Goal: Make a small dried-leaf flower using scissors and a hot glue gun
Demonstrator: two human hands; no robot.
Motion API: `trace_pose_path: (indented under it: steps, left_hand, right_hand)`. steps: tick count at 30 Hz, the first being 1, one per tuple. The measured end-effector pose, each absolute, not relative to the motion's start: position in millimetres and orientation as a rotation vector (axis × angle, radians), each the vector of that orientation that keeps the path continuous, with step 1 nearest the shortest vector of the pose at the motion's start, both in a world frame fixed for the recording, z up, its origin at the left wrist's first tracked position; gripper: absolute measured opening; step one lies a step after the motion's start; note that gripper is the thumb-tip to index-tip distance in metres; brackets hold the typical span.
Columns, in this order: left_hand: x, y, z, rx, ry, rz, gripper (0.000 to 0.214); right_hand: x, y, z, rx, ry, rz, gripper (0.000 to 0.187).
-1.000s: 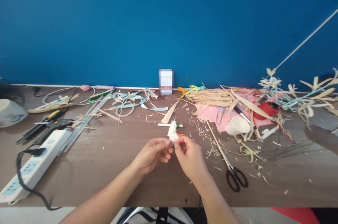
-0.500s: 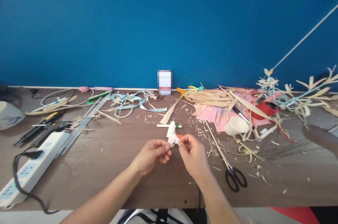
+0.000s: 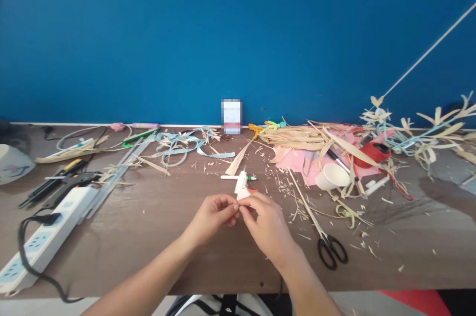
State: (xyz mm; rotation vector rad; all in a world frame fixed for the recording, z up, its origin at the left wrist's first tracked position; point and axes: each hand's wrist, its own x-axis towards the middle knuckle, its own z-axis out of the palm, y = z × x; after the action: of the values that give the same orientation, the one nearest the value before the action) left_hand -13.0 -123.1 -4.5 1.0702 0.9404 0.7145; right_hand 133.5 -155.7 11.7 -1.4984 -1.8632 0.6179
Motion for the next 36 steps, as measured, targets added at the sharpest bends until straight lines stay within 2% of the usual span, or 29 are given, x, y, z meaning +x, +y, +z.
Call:
trace_pose_path:
  steps: [10,16,20,24,28,36]
  left_hand:
    - [-15.6,-120.7,-4.0,1.049,0.970,0.726,0.027]
    - [-17.1,-120.7,-3.6,1.042,0.981,0.741,0.026]
    - [-17.5,-121.2,-2.7,1.075,0.993,0.787,0.023]
    - [-17.8,-124.2,-2.1,1.177,1.059,0.903,0.019]
    - [-17.4,-127.9,-2.5,1.226,1.063,0.987,0.019]
    - [-19.6,-126.7,1.2,1.291,1.026,0.946,0.017]
  right_hand:
    - [136.3,-154.9,12.4,-1.493,-1.806,0.533,0.013]
    - [139.0,-156.9,8.2,-1.522,-1.727,0.712,0.033]
    - [140.3,-160.8,10.8,-1.559,-1.649,0.712,0.020]
    - [138.4,-162.4,16.2,-1.509,-1.488,1.008,0.011]
    - [132.2,-160.5,14.1,-1.499,-1.291,1.265,0.020]
    - [130.7,-156.9,6.6,-1.581,-1.461,1.034,0.014]
